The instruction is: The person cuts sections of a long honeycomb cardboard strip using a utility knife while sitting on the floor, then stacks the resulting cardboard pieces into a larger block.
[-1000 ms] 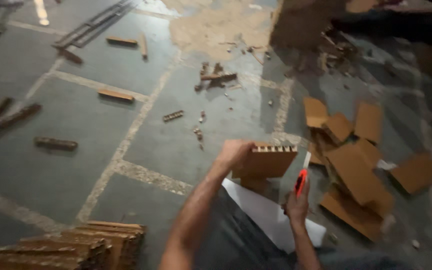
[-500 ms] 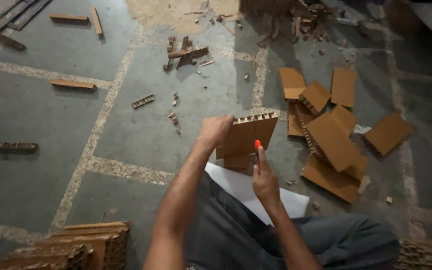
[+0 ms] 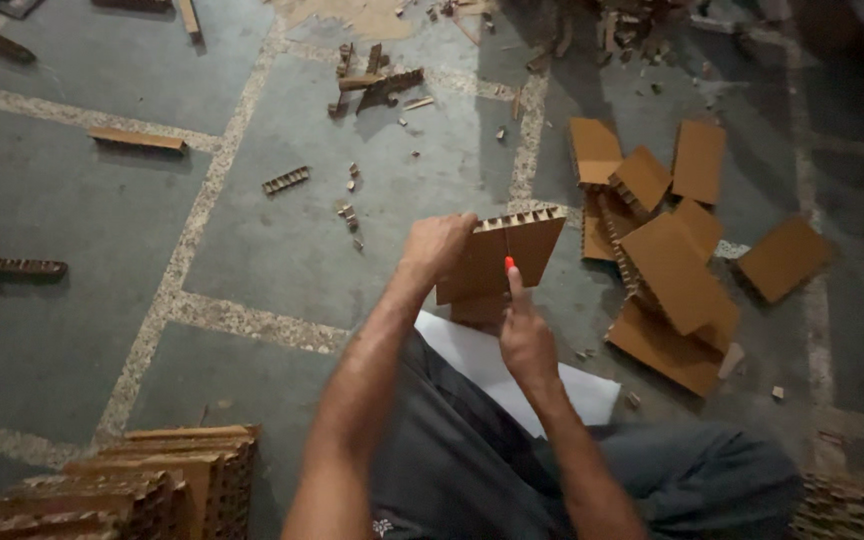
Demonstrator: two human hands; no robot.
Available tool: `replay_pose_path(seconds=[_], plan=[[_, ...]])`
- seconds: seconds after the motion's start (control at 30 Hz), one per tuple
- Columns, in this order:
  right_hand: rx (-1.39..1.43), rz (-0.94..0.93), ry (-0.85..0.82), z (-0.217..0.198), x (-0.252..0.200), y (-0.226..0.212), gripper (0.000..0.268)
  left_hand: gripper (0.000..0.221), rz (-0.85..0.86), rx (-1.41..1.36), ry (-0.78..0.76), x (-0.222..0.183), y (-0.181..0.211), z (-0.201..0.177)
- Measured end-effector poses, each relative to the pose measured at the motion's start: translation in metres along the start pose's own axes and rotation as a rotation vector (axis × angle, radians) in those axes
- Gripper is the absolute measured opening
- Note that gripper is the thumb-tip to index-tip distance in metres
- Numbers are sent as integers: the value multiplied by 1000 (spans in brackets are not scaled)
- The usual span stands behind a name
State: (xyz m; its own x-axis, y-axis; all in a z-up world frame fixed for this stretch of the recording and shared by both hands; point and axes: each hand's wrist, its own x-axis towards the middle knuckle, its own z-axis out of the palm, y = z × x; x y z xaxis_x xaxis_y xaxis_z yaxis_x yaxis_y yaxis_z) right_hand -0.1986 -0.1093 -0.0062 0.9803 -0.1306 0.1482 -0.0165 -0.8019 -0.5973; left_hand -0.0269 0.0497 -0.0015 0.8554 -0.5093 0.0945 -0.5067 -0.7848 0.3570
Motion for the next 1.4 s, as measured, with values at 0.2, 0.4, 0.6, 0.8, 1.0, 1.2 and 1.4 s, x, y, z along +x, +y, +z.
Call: replay_pose_path(seconds=[0.2,0.4,0.6,0.8,1.0,1.2,1.4], plan=[[-38,62,-55,1,12,-1,71,27,27,9,7,-1,0,-2],[-98,24,-75,39,-1,45,68,18,-10,-21,84,-5,5,4],[-99,73,-295,89,-57,110,84,15,35,-13,173,0,-6,18],[161,228,-336,79,-42,120,80,18,19,50,129,7,-13,24],[382,524,-296,52,-59,119,65,28,14,-76,186,-23,4,13],[-160,192,-355,59,-92,160,41,58,-150,-638,433,-58,-10,32],[-28,84,-195,-34,-90,25,57,60,-328,-933,499,-91,-28,113]])
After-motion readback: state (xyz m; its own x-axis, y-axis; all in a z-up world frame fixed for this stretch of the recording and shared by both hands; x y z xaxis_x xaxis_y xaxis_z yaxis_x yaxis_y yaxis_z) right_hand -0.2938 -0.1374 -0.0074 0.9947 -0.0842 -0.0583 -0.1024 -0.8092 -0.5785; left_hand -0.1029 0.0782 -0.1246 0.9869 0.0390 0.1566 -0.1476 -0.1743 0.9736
